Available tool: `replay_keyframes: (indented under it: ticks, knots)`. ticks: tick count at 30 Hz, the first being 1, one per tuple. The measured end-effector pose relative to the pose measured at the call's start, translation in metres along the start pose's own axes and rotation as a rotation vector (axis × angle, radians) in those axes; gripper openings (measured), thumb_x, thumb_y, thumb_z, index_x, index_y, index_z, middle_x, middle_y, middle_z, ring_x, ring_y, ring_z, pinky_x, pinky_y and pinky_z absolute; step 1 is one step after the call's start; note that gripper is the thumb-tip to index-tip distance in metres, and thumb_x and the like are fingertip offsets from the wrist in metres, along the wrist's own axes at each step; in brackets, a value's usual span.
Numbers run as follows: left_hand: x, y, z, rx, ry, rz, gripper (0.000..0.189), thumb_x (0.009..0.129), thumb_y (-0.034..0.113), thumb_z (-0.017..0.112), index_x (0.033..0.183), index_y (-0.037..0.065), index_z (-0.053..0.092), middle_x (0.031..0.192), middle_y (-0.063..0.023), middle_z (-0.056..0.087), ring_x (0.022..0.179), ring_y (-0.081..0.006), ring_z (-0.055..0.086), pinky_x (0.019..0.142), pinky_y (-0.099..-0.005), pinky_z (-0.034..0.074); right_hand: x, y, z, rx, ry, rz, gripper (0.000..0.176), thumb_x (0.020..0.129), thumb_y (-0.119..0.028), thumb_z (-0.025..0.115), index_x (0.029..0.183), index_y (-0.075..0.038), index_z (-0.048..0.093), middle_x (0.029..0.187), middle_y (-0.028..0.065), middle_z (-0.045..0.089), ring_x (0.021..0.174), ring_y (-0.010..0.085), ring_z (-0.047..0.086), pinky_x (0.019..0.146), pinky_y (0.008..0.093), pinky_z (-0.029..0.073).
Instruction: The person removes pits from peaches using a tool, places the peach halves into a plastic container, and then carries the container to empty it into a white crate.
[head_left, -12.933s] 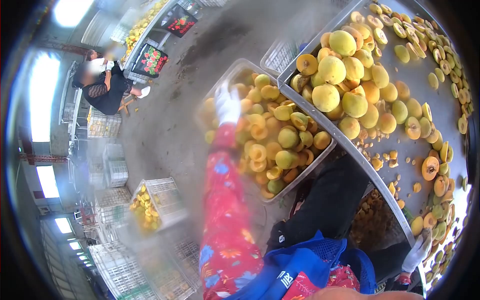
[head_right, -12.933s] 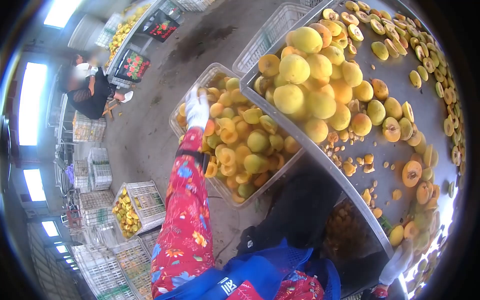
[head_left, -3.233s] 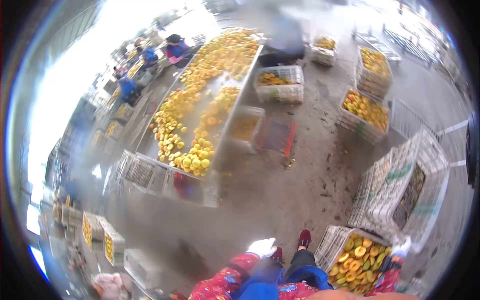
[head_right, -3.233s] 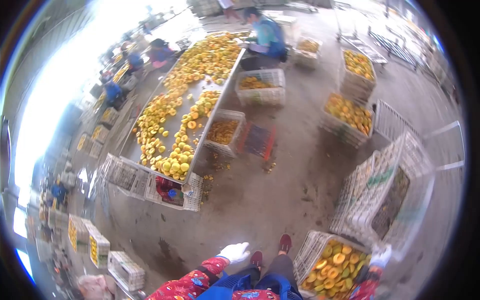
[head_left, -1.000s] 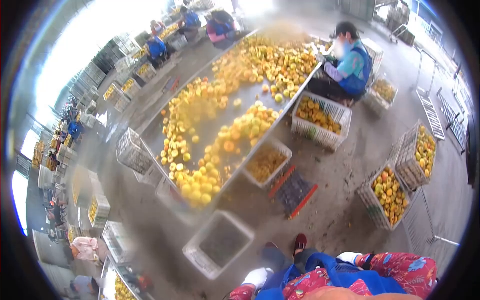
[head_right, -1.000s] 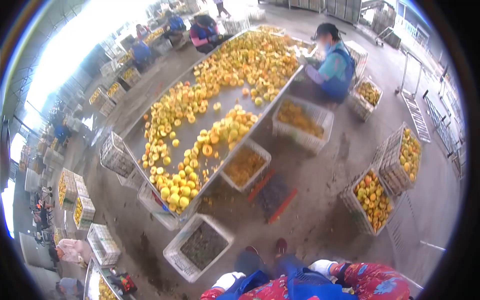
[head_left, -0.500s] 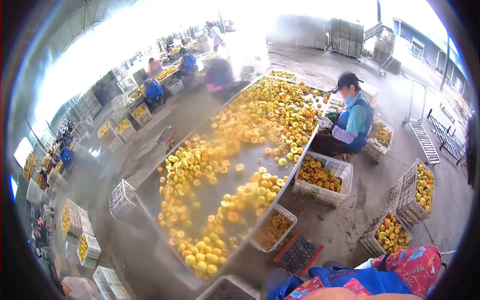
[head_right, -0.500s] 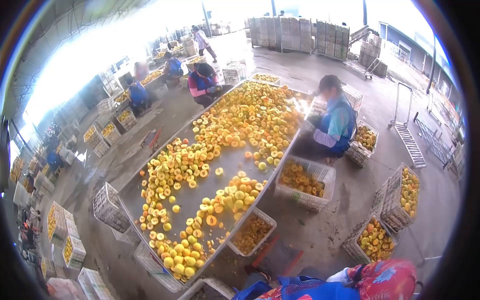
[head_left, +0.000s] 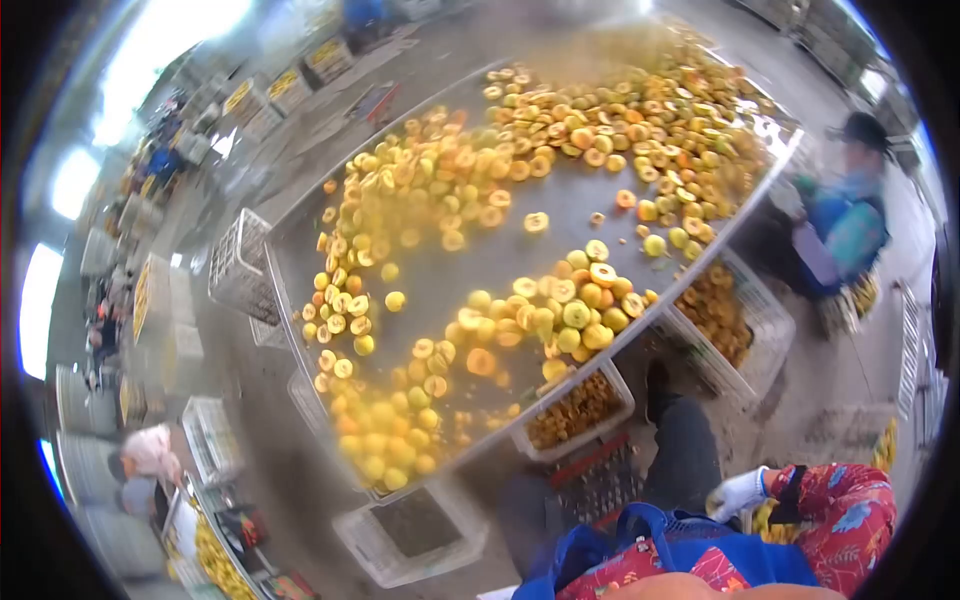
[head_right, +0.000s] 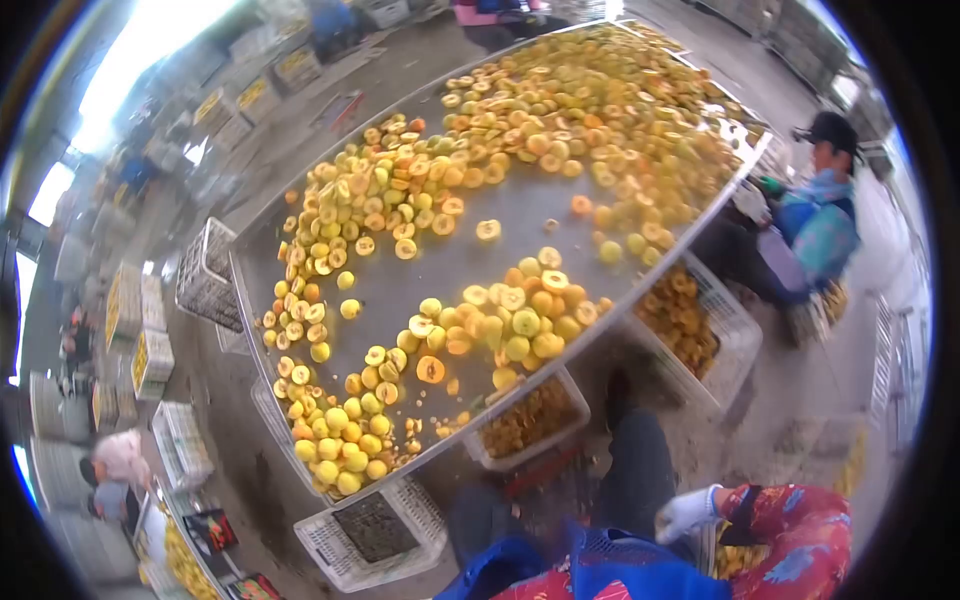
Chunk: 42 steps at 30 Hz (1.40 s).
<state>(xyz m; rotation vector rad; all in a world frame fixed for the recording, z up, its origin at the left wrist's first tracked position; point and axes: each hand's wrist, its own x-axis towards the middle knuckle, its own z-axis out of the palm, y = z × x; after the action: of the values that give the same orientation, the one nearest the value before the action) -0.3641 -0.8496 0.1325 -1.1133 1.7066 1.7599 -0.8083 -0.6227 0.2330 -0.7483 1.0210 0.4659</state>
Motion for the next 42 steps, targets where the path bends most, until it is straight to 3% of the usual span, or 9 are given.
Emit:
replay_keyframes:
  ticks: [2,11,13,14,19,24,27,34,42]
  knots:
    - [0.021,-0.027,0.026,-0.087,0.008,-0.071,0.029,0.097,0.025,0.058,0.115,0.007,0.072,0.113,-0.0192,0.072,0.103,-0.0338,0.069,0.095,-0.0388,0.052,0.051,-0.013,-0.124,-0.647,0.391,-0.600,0.033,0.094,-0.038,0.061,0.108,-0.010,0.070,0.097,0.0142,0.071,0.083,0.0325,0.069,0.077,0.0438,0.056]
    - [0.032,-0.211,0.115,-0.844,-0.015,-0.055,0.029,0.097,0.024,0.058,0.115,0.006,0.072,0.111,-0.0192,0.073,0.102,-0.0334,0.070,0.094,-0.0383,0.052,0.217,-0.211,-0.321,-1.316,0.919,-0.990,0.031,0.086,-0.027,0.070,0.112,-0.012,0.068,0.097,0.0061,0.066,0.093,0.0261,0.064,0.077,0.0414,0.050]
    - [0.032,-0.267,0.089,0.060,0.480,0.017,0.034,0.095,0.029,0.064,0.117,0.004,0.070,0.107,-0.0203,0.073,0.103,-0.0321,0.070,0.092,-0.0379,0.054,0.231,-0.223,-0.311,-1.455,0.974,-0.938,0.023,0.086,-0.027,0.065,0.104,-0.014,0.070,0.092,0.0000,0.063,0.094,0.0209,0.060,0.082,0.0354,0.046]
    - [0.045,-0.282,0.080,-0.177,0.697,-0.579,0.033,0.092,0.033,0.067,0.108,0.005,0.073,0.104,-0.0174,0.074,0.099,-0.0303,0.071,0.090,-0.0359,0.054,0.242,-0.223,-0.310,-1.536,1.013,-0.896,0.022,0.087,-0.030,0.063,0.102,-0.014,0.070,0.088,0.0004,0.061,0.090,0.0210,0.060,0.079,0.0363,0.045]
    - [0.061,-0.321,0.054,0.007,1.136,-1.244,0.107,0.077,0.057,0.078,0.157,0.008,0.027,0.158,-0.0236,0.036,0.148,-0.0389,0.030,0.120,-0.0466,0.029,0.250,-0.240,-0.291,-1.683,0.960,-0.651,0.019,0.089,-0.034,0.060,0.087,-0.021,0.074,0.090,0.0014,0.065,0.092,0.0232,0.062,0.075,0.0400,0.044]
    - [0.147,-0.610,0.134,-0.211,1.291,-0.405,0.062,0.100,0.057,0.048,0.116,-0.001,0.064,0.088,-0.0196,0.071,0.082,-0.0417,0.068,0.070,-0.0500,0.050,0.259,-0.257,-0.254,-1.657,0.953,-0.329,0.027,0.095,-0.037,0.057,0.094,-0.017,0.076,0.100,0.0037,0.069,0.097,0.0258,0.062,0.084,0.0420,0.044]
    - [0.161,-0.540,0.150,0.069,1.595,-0.210,0.049,0.104,0.045,0.043,0.106,-0.001,0.061,0.087,-0.0257,0.069,0.085,-0.0504,0.064,0.074,-0.0531,0.050,0.265,-0.260,-0.247,-1.603,1.099,-0.285,0.029,0.094,-0.038,0.058,0.098,-0.012,0.071,0.097,0.0085,0.069,0.096,0.0279,0.063,0.084,0.0436,0.045]
    - [0.152,-0.407,0.142,-0.182,1.315,-0.434,0.032,0.092,0.037,0.059,0.103,0.007,0.059,0.092,-0.0280,0.070,0.094,-0.0496,0.066,0.082,-0.0568,0.050,0.325,-0.262,-0.263,-1.517,1.482,-0.197,0.022,0.094,-0.017,0.053,0.107,-0.006,0.067,0.091,0.0098,0.073,0.091,0.0293,0.068,0.080,0.0438,0.047]
    - [0.114,-0.343,0.114,0.009,1.034,-0.605,0.047,0.092,0.044,0.060,0.118,0.006,0.065,0.106,-0.0278,0.070,0.104,-0.0467,0.066,0.089,-0.0532,0.051,0.309,-0.278,-0.267,-1.398,1.257,-0.316,0.017,0.084,-0.013,0.061,0.088,-0.009,0.076,0.082,0.0121,0.075,0.077,0.0316,0.074,0.071,0.0426,0.058]
